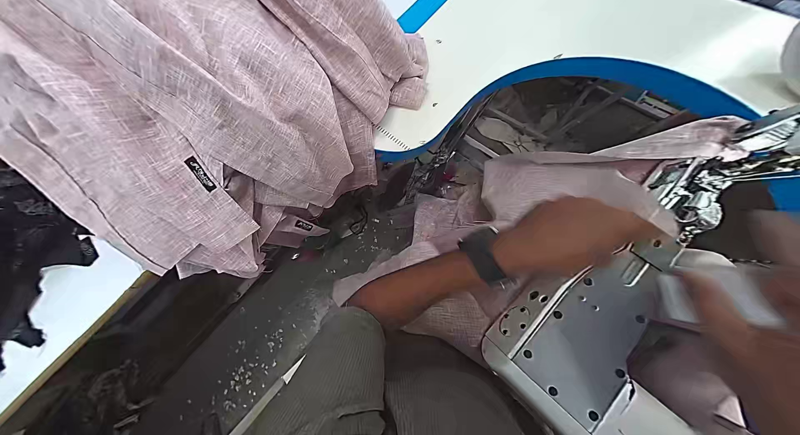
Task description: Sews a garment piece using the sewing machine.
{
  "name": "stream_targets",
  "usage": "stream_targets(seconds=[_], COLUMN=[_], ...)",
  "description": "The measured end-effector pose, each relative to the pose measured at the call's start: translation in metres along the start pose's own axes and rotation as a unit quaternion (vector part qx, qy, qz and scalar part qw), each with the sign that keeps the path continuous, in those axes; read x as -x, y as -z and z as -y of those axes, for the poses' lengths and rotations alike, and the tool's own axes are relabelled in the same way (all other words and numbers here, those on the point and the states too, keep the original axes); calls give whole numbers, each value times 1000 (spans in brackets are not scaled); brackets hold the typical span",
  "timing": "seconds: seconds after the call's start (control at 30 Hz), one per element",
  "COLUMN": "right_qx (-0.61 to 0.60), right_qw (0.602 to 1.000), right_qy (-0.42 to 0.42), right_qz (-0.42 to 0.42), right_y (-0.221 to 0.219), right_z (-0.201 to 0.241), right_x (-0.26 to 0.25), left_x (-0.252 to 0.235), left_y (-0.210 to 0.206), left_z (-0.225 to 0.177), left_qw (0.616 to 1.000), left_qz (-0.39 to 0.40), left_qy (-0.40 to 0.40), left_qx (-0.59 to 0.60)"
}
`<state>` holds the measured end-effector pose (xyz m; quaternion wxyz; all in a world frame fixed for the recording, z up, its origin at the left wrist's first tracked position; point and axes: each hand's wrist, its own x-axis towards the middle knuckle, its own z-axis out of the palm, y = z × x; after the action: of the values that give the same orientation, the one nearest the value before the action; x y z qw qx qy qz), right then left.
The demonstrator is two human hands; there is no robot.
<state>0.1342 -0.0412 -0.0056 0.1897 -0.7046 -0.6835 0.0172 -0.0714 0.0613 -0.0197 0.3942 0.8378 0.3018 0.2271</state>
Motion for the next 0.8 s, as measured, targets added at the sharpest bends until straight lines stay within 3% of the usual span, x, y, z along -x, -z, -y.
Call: stream_targets(seconds=[0.03, 0.07, 0.13, 0.2, 0.33, 0.37, 0.43, 0.5, 0.6, 0.67, 0.73, 0.8], right_qx=[23, 40, 65, 77, 53, 26, -26, -47, -6, 35, 29, 16], right_qw=[996, 993, 994, 992, 990, 991, 991, 997, 965, 936, 959, 980], right_qy=[83, 112, 93, 82, 51, 50, 44, -16, -239, -310, -242, -165], right_qz=[15, 23, -3, -56, -117, -123, -126, -65, 113, 167, 146, 106], right_y=[-9, -15, -4, 5, -20, -21, -19, -3, 44, 51, 40, 25], right_z=[13, 16, 5, 2, 5, 5, 11, 12, -33, -52, -26, -6], right_x=[-10, -22, -39, -33, -1, 1, 0, -1, -14, -17, -16, -10], left_x=[12, 30, 69, 98, 106, 83, 19, -22, -27, -33, -47, -51], left_y=[3, 4, 9, 18, 8, 3, -17, -44, -60, -56, -55, -56], left_z=[-22, -31, -16, 2, -54, -54, -34, -18, -23, -25, -20, -9], left_qw=[999, 998, 997, 995, 979, 985, 998, 996, 987, 982, 983, 988], left_qz=[34, 30, -13, 51, 196, 167, 37, -67, -77, -11, -22, -86], left_qy=[-5, -1, 43, 82, -39, -49, -17, 31, 115, 146, 149, 103], left_qx=[-32, -55, -61, -14, 30, 11, -47, -49, -88, -123, -105, -81])
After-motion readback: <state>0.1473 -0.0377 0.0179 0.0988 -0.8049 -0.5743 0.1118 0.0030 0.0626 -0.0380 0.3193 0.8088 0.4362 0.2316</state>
